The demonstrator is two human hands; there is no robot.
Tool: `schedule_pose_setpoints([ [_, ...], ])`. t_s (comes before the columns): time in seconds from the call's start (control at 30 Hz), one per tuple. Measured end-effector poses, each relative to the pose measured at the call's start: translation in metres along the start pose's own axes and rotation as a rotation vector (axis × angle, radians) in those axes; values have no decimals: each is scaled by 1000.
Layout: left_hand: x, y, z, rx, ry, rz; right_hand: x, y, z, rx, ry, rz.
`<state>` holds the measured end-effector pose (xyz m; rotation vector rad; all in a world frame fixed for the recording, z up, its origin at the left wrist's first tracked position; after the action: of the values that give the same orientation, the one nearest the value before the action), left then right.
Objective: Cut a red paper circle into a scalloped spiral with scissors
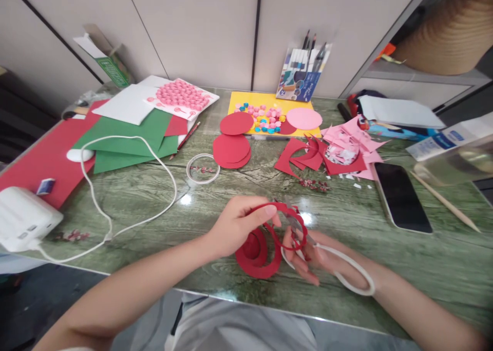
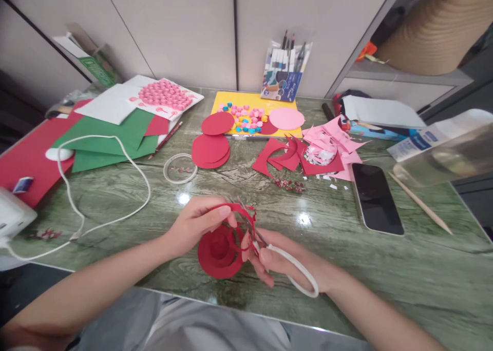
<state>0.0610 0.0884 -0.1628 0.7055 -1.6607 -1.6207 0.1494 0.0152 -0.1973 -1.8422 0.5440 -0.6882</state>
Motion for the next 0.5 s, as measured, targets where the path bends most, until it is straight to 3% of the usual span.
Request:
schedule_pose_setpoints([
  [0.5,3,-5,0,74,56,35,-2,-2,2,-40,117,16],
])
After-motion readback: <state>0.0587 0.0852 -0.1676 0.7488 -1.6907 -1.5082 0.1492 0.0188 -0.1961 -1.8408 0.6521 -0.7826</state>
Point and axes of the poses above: each hand's wrist, its own x-axis away from the middle knuckle, its own z-axis out of the back of the hand, y = z × x, the point moved 10 cm from there along -x, towards the middle knuckle, and after that the axes turned 2 degrees about -y, right-handed, at the moved point
